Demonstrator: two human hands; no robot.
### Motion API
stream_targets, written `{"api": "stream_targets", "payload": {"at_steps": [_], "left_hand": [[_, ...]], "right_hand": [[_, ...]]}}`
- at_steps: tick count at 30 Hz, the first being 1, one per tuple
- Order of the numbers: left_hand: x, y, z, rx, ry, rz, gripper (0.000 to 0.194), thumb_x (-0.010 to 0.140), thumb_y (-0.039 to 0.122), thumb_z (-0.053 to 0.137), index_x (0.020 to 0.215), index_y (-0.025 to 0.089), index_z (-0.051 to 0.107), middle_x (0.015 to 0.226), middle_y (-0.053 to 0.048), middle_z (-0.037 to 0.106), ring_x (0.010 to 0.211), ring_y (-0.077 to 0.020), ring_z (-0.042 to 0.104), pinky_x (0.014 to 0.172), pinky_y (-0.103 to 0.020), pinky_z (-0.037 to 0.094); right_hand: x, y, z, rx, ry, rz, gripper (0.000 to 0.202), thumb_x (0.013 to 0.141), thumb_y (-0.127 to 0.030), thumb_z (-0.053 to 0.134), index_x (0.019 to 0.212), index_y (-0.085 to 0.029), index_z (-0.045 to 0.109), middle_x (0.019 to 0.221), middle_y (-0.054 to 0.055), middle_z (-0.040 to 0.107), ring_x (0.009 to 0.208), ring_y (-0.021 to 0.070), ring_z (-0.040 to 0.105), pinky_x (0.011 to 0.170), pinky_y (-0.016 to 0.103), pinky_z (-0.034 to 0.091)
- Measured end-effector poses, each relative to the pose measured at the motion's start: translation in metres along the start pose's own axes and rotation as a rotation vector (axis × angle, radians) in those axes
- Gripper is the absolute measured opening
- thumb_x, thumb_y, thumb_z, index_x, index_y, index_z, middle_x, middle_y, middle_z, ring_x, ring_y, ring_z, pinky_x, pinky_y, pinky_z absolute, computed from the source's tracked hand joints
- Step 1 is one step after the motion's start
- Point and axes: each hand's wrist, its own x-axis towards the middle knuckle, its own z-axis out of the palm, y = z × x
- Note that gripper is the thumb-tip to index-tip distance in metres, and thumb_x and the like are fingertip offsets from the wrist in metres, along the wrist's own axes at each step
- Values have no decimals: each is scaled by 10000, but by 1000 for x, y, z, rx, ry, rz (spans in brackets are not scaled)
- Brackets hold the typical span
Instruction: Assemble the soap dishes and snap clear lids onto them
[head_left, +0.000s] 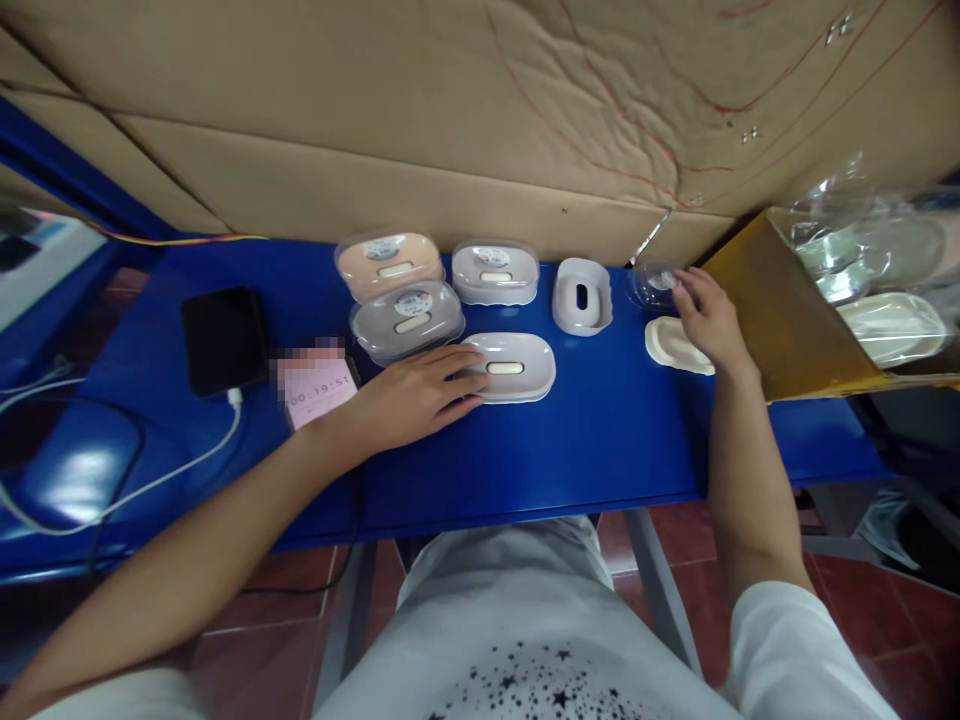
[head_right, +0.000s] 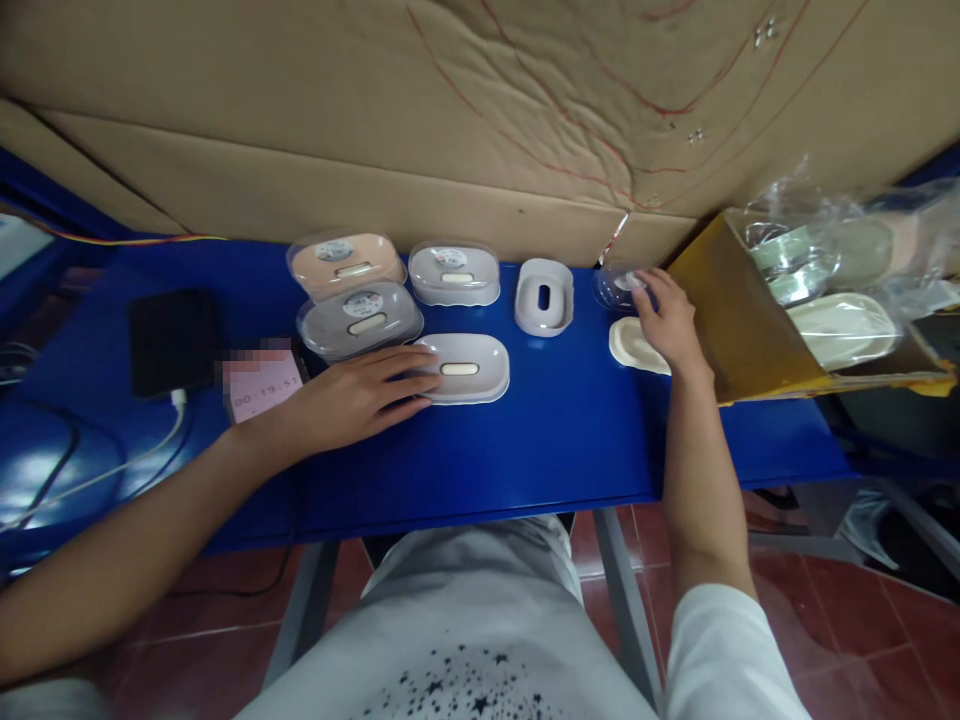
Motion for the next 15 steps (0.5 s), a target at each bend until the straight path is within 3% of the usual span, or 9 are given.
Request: {"api": "stream_targets", "payload": {"at_steps": [3,6,11,15], "left_hand": [[0,1,0,-8,2,-17,302,1128,337,576,1317,222,781,1444,-140,732,1392,-304,681,1201,-538,569],[0,0,0,12,0,-13,298,1125,326,581,1321,214,776,1448,-146,727,1397,-308,678,1203,-528,565],[1,2,0,7,-5,50,267,1108,296,618,1302,199,773,1419,-146,734,1376,-295,686,1196,-497,568],[1,9,0,-63,-3,84,228,1066,272,691,1272,217,773,1454,-142,705,1371,-296,679,1197,-501,565]], "right_hand": [[1,7,1,-115,-70,80,713,912,-553,742,1545,-248,621,1668,190,539,1571,485,440,1240,785,323],[1,8,6,-162,-96,61,779,874,-580,810,1564,-279,610,1615,198,572,1508,509,478,1208,799,327],[5,7,18,-63,-144,-82,858,794,-553,916,1548,-293,598,1698,185,475,1572,484,405,1252,750,304],[7,8,14,26,-151,-122,827,839,-514,890,1561,-277,565,1584,155,615,1450,387,583,1219,619,456]]}}
